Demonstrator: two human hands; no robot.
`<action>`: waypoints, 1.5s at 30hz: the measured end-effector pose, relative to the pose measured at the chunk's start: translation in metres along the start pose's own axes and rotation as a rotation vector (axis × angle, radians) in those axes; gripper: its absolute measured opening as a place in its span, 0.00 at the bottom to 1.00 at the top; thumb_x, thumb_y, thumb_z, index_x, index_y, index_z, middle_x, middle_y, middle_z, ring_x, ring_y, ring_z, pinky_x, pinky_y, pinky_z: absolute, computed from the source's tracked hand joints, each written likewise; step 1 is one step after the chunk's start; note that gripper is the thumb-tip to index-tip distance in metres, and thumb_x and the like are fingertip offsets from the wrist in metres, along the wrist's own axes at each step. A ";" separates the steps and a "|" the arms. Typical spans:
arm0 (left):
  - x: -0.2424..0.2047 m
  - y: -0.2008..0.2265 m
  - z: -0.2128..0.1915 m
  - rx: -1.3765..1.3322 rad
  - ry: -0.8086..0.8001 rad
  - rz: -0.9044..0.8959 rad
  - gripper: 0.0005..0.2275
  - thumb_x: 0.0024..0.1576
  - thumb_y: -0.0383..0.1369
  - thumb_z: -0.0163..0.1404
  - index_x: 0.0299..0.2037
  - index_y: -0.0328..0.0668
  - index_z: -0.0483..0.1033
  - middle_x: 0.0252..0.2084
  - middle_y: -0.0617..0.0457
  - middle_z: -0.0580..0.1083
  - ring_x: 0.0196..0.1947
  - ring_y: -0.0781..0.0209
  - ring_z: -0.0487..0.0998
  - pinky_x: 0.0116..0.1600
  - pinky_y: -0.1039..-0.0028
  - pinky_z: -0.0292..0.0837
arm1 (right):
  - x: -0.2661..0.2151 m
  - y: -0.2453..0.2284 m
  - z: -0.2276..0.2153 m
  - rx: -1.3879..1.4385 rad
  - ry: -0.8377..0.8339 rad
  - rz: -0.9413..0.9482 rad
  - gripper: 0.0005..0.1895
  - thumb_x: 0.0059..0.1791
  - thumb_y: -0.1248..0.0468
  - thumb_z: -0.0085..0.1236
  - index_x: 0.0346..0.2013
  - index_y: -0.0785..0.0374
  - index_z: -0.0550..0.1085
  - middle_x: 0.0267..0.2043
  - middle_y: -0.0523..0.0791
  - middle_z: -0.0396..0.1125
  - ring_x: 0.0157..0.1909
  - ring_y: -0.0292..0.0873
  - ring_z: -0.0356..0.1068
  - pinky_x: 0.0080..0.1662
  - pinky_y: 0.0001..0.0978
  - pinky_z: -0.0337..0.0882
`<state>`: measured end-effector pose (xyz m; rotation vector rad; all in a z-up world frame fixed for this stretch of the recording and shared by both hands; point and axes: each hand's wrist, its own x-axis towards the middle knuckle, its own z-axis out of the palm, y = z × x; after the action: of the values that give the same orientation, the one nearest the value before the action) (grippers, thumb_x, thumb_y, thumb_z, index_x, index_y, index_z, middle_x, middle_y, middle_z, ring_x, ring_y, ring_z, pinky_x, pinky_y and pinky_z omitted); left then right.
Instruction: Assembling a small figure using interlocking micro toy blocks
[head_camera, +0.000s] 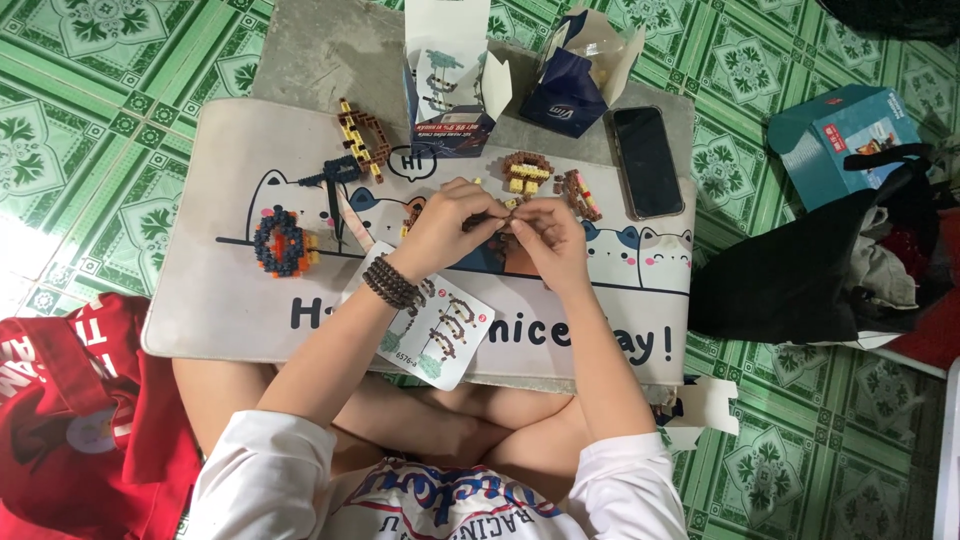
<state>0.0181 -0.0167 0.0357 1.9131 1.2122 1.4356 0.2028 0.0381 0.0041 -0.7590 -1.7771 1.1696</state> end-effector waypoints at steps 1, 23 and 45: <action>0.001 0.003 -0.001 0.000 0.000 -0.002 0.03 0.51 0.20 0.52 0.31 0.38 0.76 0.25 0.48 0.71 0.33 0.53 0.72 0.37 0.71 0.68 | 0.001 -0.006 0.002 0.001 -0.001 0.001 0.09 0.46 0.71 0.57 0.40 0.67 0.70 0.35 0.55 0.70 0.37 0.48 0.72 0.36 0.37 0.73; -0.005 -0.027 -0.002 -0.178 0.310 -0.083 0.07 0.58 0.24 0.47 0.44 0.39 0.76 0.33 0.47 0.75 0.33 0.58 0.74 0.39 0.72 0.70 | 0.012 -0.031 -0.005 -0.532 -0.209 -0.404 0.02 0.48 0.69 0.54 0.32 0.65 0.74 0.32 0.45 0.61 0.35 0.39 0.54 0.41 0.32 0.57; 0.000 -0.006 0.007 -0.456 0.096 -0.242 0.06 0.56 0.26 0.50 0.42 0.41 0.77 0.32 0.48 0.76 0.33 0.64 0.75 0.37 0.73 0.73 | 0.003 -0.012 -0.006 -0.069 -0.030 0.010 0.05 0.49 0.70 0.55 0.39 0.66 0.71 0.35 0.52 0.70 0.41 0.43 0.70 0.42 0.35 0.69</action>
<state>0.0222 -0.0129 0.0281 1.3600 1.0072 1.5254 0.2066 0.0384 0.0178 -0.7957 -1.8479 1.1367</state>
